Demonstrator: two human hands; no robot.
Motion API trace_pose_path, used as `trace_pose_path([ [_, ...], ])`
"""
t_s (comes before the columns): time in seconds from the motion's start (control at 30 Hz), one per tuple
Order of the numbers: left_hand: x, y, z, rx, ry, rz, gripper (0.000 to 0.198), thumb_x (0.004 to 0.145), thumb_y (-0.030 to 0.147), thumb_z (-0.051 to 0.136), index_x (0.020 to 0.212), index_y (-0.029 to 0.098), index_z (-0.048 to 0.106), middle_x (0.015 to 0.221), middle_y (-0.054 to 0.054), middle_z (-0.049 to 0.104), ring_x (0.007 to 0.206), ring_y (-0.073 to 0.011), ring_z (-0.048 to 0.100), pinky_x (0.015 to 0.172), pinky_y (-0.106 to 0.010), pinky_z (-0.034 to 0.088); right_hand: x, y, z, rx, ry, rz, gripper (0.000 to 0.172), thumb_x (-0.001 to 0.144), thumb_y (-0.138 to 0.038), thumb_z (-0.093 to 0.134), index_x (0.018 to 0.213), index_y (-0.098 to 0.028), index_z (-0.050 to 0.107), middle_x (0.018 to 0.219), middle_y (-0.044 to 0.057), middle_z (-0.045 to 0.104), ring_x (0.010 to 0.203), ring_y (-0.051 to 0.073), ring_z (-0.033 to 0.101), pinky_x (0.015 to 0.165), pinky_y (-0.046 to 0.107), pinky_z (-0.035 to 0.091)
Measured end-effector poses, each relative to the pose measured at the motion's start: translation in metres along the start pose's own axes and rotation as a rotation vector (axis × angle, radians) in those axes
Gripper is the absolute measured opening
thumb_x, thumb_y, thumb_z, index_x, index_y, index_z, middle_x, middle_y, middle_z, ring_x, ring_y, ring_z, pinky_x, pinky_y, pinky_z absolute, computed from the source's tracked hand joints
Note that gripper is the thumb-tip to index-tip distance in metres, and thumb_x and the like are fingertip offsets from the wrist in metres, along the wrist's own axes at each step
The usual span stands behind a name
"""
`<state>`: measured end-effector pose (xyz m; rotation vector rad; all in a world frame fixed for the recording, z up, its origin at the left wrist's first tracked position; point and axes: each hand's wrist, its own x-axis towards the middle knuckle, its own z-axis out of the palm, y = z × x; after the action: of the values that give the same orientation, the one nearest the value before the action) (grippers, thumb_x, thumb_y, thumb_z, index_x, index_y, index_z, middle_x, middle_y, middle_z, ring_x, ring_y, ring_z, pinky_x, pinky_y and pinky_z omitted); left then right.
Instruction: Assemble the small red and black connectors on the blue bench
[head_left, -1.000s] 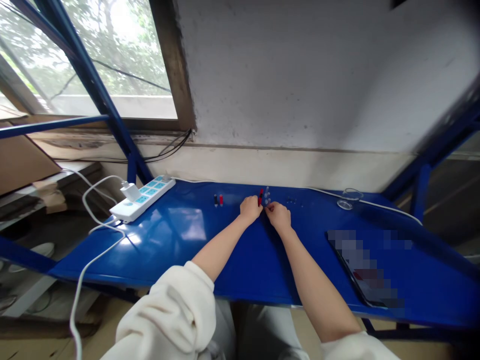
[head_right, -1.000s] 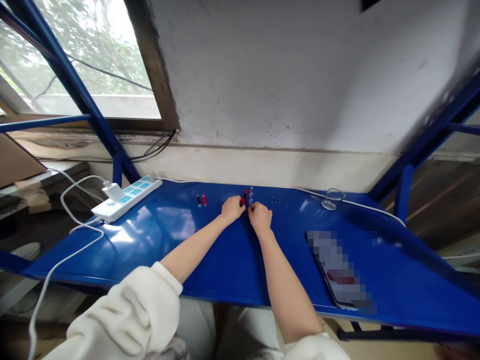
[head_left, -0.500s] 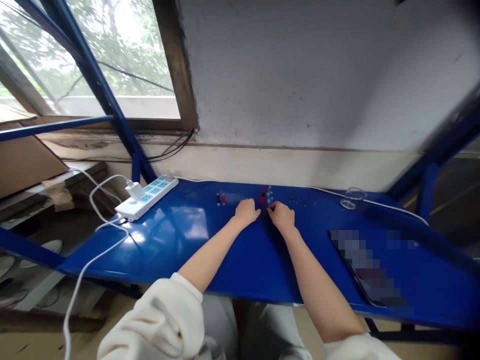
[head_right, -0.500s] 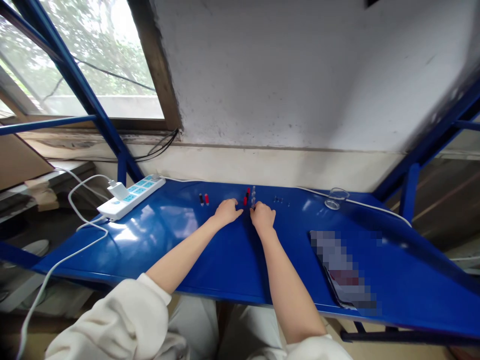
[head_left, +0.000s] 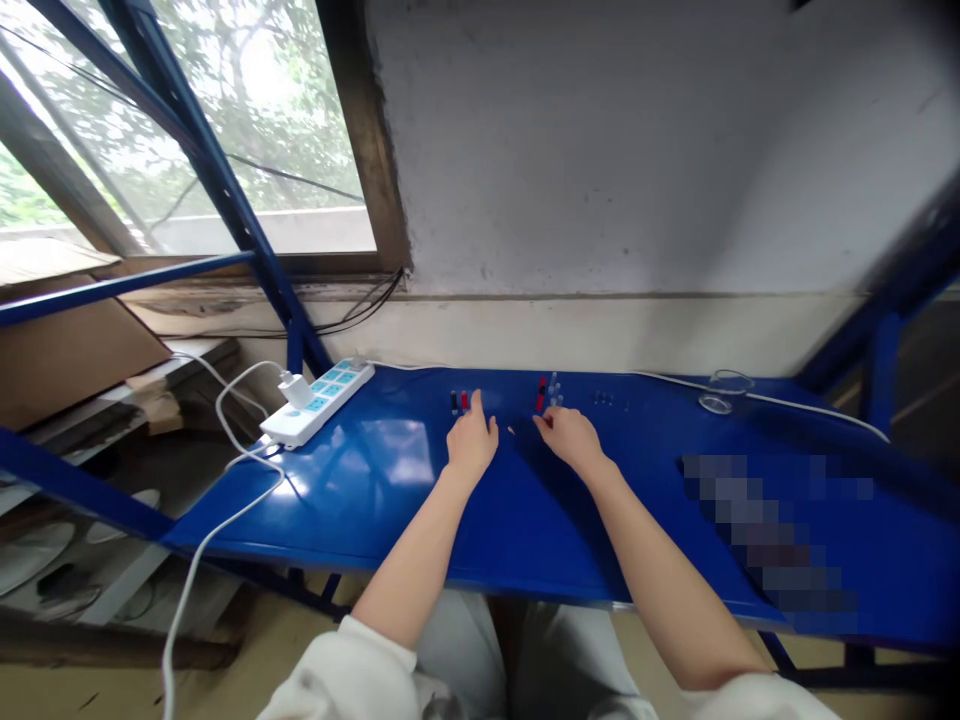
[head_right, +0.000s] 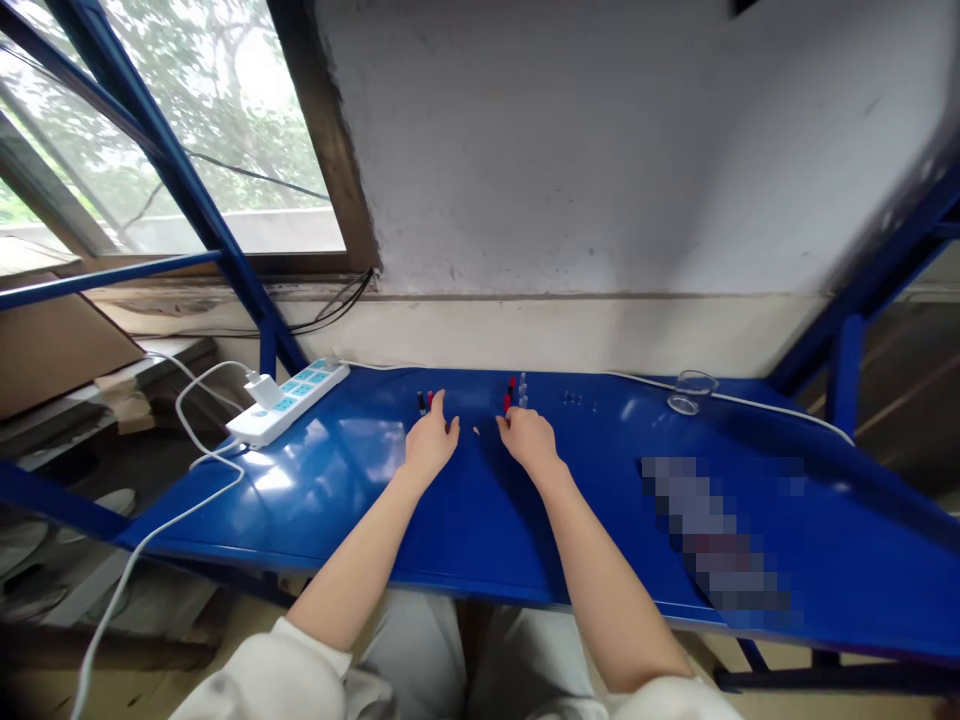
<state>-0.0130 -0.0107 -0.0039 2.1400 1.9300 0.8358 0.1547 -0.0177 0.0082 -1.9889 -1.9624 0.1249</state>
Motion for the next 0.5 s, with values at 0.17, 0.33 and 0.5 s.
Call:
trace_pose_path([
  [0.17,0.009,-0.01,0.001,0.073,0.029,-0.039,0.066,0.082,0.03,0.039,0.138,0.02,0.006,0.092,-0.013,0.06,0.082,-0.024,0.059,0.067,-0.03,0.044,-0.006,-0.013,0.003,0.086,-0.049,-0.261,0.031,0.085,-0.037,0.038,0.071,-0.019,0.057,0.06,0.003,0.058,0.055,0.013,0.053,0.049,0.022,0.029],
  [0.33,0.014,-0.018,0.005,0.11,0.02,-0.043,0.059,0.083,0.028,0.037,0.137,0.018,0.016,0.099,-0.015,0.058,0.085,-0.0257,0.058,0.069,-0.032,0.044,-0.009,-0.017,0.006,0.133,-0.066,-0.322,0.032,0.086,-0.038,0.035,0.071,-0.018,0.056,0.057,0.002,0.055,0.05,0.011,0.048,0.049,0.022,0.028],
  [0.5,0.017,-0.019,0.006,0.035,0.059,-0.043,0.04,0.085,0.024,0.034,0.125,0.02,0.037,0.108,-0.015,0.055,0.088,-0.0234,0.058,0.07,-0.03,0.043,-0.007,-0.015,0.013,0.178,-0.036,-0.343,0.032,0.085,-0.038,0.035,0.07,-0.018,0.056,0.057,0.001,0.055,0.05,0.011,0.048,0.05,0.021,0.028],
])
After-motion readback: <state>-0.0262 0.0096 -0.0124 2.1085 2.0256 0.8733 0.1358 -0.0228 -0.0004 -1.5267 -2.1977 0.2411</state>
